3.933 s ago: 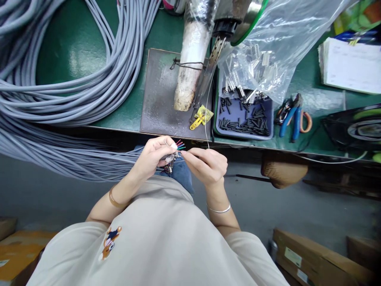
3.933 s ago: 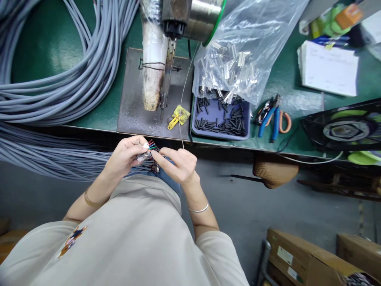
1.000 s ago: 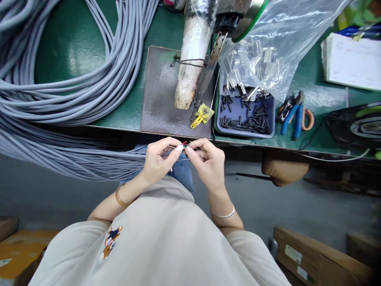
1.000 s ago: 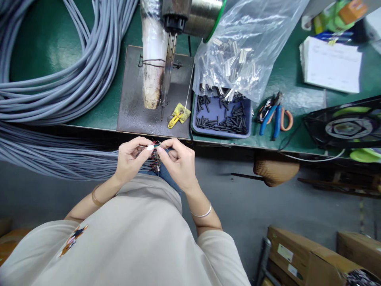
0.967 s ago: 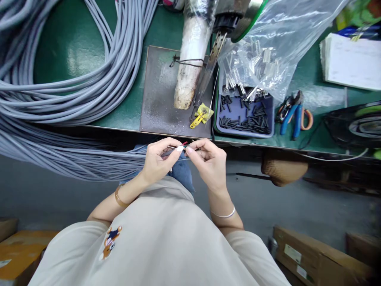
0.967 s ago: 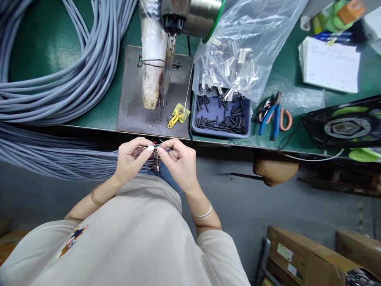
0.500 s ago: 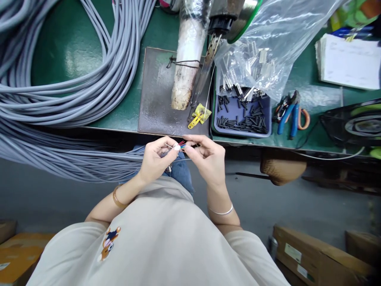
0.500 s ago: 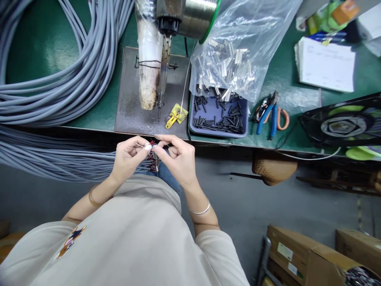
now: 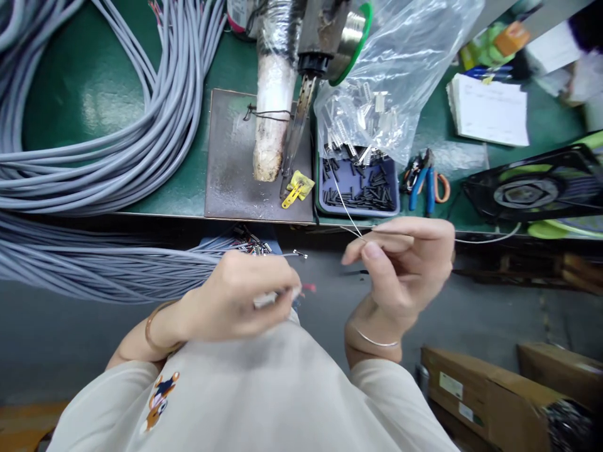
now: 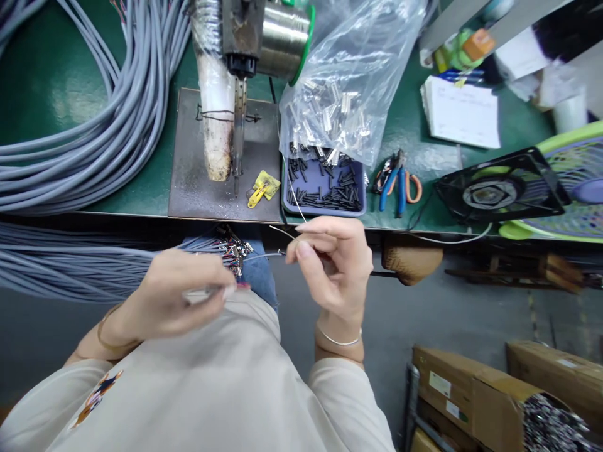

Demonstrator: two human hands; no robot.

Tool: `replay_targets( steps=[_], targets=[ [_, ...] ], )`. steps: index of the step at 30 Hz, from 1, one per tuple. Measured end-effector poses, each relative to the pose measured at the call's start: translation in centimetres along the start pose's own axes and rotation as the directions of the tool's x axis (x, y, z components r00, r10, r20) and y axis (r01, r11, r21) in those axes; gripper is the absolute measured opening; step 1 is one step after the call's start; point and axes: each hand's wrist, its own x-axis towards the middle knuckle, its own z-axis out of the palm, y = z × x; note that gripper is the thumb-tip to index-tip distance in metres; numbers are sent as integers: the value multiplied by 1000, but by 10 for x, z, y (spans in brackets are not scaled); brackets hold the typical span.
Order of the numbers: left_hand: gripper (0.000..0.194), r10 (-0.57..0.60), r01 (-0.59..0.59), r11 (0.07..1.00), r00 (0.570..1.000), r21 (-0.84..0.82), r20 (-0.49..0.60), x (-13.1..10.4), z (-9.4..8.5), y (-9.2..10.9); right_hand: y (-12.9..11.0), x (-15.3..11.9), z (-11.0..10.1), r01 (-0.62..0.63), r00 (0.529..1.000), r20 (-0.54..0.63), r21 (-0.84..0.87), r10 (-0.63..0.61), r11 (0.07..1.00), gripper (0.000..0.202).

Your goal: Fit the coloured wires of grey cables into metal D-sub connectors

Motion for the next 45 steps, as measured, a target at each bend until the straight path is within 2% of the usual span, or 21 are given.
replay_targets(
  steps=[1, 2, 3, 4, 5, 6, 8, 9, 10, 12, 14, 16, 19, 21, 24, 26, 32, 35, 39, 42, 45],
  targets=[
    [19, 131, -130, 991, 988, -13, 87, -1, -5, 8, -3, 4, -12, -35, 985, 165, -63, 45, 997, 20],
    [21, 216, -203, 975, 961, -89, 174, -3, -9, 13, -3, 8, -23, -64, 933, 342, -154, 114, 986, 21],
    [21, 278, -228, 948, 932, -220, 231, -5, -13, 15, 0, 14, -33, -61, 872, 455, -264, 180, 963, 17],
    [19, 314, -211, 900, 920, -382, 233, -6, -16, 13, 6, 19, -41, -39, 845, 480, -386, 237, 922, 10],
    [13, 284, -138, 839, 936, -527, 207, -7, -17, 8, 15, 25, -47, -22, 858, 431, -513, 280, 858, 7],
    [12, 223, -79, 745, 965, -662, 136, -8, -17, -1, 27, 32, -50, -23, 895, 330, -637, 299, 771, 12],
    [23, -53, 27, 563, 999, -826, -4, -6, -13, -22, 56, 49, -49, -108, 964, 70, -779, 256, 618, 15],
    [24, -239, 82, 479, 970, -874, -40, -4, -10, -33, 72, 58, -45, -161, 975, -32, -789, 221, 593, 15],
    [23, -393, 117, 417, 917, -902, -62, -2, -6, -44, 88, 67, -40, -199, 975, -96, -775, 200, 599, 14],
    [22, -578, 148, 357, 811, -922, -94, 3, 2, -60, 114, 86, -29, -218, 974, -129, -769, 187, 601, 11],
    [22, -643, 169, 364, 757, -916, -116, 5, 8, -71, 131, 101, -20, -210, 975, -118, -766, 188, 608, 13],
    [22, -660, 192, 394, 739, -899, -131, 6, 11, -75, 140, 109, -17, -200, 976, -102, -763, 192, 615, 18],
    [24, -669, 225, 428, 730, -875, -139, 8, 13, -76, 138, 106, -23, -206, 975, -103, -746, 196, 633, 22],
    [24, -671, 243, 444, 728, -863, -140, 10, 13, -75, 131, 97, -30, -206, 976, -90, -697, 200, 687, 20],
    [23, -666, 271, 472, 733, -839, -137, 13, 14, -71, 118, 81, -36, -199, 971, -11, -583, 237, 788, 12],
    [23, -662, 293, 493, 737, -819, -135, 15, 14, -69, 112, 74, -35, -190, 964, 48, -567, 262, 802, 10],
    [23, -659, 323, 538, 737, -779, -150, 15, 16, -67, 106, 77, -22, -27, 968, 162, -694, 193, 720, 8],
    [23, -661, 327, 541, 735, -775, -152, 13, 17, -68, 105, 84, -16, 68, 947, 248, -776, 203, 627, 7],
    [22, -667, 323, 549, 725, -771, -172, 13, 18, -69, 100, 89, -12, 107, 944, 259, -825, 203, 555, 11],
    [20, -674, 324, 550, 717, -770, -180, 15, 19, -69, 84, 84, -16, 98, 981, 182, -768, 68, 633, 13],
    [21, -678, 324, 560, 708, -763, -197, 18, 20, -66, 54, 70, -19, 114, 993, 79, -553, -85, 826, 19]
  ],
)
